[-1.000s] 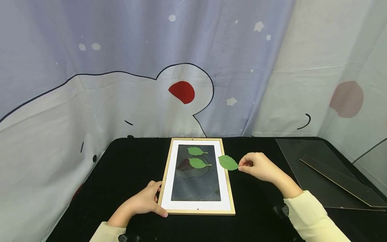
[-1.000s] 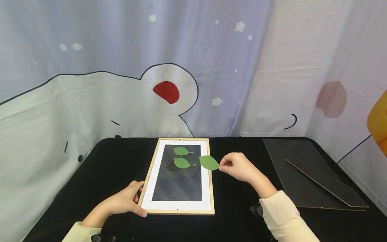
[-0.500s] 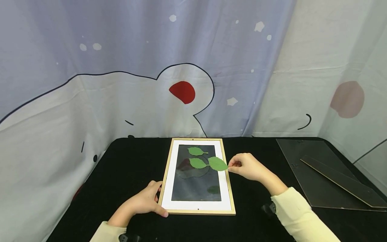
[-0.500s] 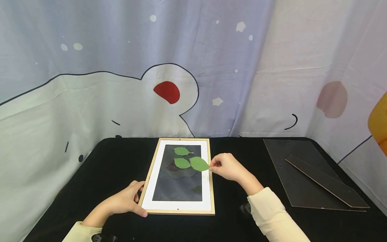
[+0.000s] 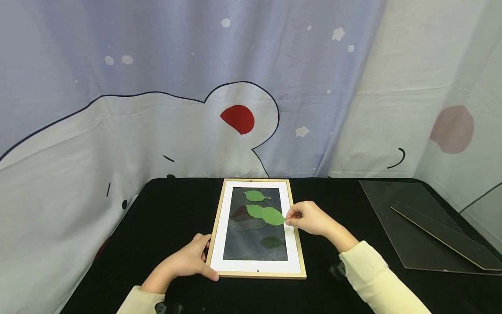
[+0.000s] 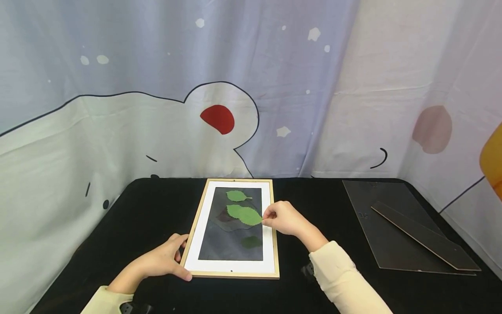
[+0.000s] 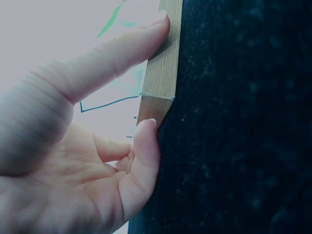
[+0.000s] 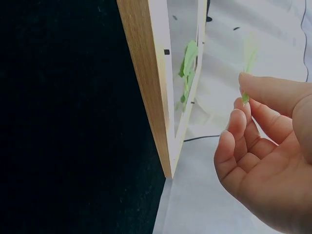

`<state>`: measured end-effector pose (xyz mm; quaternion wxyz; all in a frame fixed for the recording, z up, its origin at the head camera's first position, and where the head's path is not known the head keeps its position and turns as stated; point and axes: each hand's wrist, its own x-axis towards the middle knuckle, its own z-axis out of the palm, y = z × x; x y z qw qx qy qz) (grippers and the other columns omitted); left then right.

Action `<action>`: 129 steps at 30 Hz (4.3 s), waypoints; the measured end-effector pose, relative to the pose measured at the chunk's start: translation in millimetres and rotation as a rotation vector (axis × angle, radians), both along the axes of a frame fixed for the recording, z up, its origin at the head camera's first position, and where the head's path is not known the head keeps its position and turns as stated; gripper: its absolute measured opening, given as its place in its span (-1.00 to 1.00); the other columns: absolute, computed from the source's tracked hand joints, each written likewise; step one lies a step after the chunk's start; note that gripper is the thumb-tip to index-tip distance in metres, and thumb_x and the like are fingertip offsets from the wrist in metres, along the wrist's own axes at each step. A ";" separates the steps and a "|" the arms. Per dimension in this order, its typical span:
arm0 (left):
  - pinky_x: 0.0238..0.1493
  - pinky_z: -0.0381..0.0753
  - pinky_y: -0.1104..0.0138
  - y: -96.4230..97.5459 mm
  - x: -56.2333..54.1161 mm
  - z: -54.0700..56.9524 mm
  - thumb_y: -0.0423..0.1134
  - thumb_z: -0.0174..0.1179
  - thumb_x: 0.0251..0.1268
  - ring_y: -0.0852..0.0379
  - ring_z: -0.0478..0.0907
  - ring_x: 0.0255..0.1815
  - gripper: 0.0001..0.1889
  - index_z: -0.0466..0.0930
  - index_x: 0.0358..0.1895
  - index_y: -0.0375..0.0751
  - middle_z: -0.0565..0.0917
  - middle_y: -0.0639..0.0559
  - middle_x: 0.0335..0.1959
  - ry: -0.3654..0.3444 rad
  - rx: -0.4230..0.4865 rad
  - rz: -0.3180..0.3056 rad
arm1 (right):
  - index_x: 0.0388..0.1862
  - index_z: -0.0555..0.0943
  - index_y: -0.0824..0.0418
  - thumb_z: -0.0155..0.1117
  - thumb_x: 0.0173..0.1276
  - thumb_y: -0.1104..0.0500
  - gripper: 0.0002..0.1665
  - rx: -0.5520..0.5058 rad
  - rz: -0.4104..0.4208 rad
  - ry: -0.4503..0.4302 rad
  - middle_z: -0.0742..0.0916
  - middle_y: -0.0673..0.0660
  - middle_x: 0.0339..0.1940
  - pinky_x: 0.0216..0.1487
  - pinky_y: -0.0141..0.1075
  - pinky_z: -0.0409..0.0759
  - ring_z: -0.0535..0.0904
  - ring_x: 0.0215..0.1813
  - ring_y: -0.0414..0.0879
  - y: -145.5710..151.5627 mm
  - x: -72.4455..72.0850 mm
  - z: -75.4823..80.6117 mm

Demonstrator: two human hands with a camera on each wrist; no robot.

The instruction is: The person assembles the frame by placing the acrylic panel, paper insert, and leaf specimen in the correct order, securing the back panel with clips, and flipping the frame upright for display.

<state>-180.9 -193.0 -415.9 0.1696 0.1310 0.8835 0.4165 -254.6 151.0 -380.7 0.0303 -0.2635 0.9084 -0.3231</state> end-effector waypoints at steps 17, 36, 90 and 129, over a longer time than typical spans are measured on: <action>-0.34 0.39 0.28 0.1 -1.1 -0.7 -0.27 0.60 -0.38 0.01 0.34 -0.31 0.07 0.19 0.33 -0.47 0.31 -0.19 -0.05 0.000 0.004 -0.001 | -0.46 0.67 0.19 0.36 0.22 0.26 -0.92 -0.007 0.036 -0.064 0.66 -0.06 -0.54 -0.42 -0.39 0.44 0.44 -0.46 -0.25 -21.4 -7.0 -11.9; -0.36 0.39 0.29 -0.3 -0.7 -0.6 -0.26 0.60 -0.38 0.01 0.33 -0.32 0.07 0.19 0.33 -0.48 0.31 -0.20 -0.05 0.006 0.010 -0.004 | -0.48 0.65 0.23 0.36 0.21 0.30 -0.91 0.017 0.088 -0.130 0.63 -0.05 -0.58 -0.40 -0.40 0.46 0.46 -0.49 -0.26 -35.8 -9.5 -21.9; -0.36 0.36 0.35 2.4 -3.3 0.0 -0.26 0.60 -0.38 0.03 0.31 -0.31 0.07 0.17 0.33 -0.51 0.32 -0.18 -0.09 0.033 -0.008 -0.037 | -0.50 0.66 0.18 0.38 0.19 0.29 -0.90 0.092 0.075 -0.189 0.60 -0.08 -0.62 -0.43 -0.39 0.41 0.42 -0.53 -0.25 -40.5 -13.4 -29.2; -0.35 0.35 0.36 1.8 -1.1 -0.8 -0.25 0.58 -0.38 0.03 0.29 -0.30 0.03 0.22 0.30 -0.46 0.32 -0.17 -0.09 0.051 0.017 -0.066 | -0.08 0.64 0.20 0.34 0.30 0.10 -0.72 0.036 -0.157 0.213 0.68 0.00 -0.28 -0.23 -0.36 0.52 0.55 -0.25 -0.23 114.2 21.6 69.8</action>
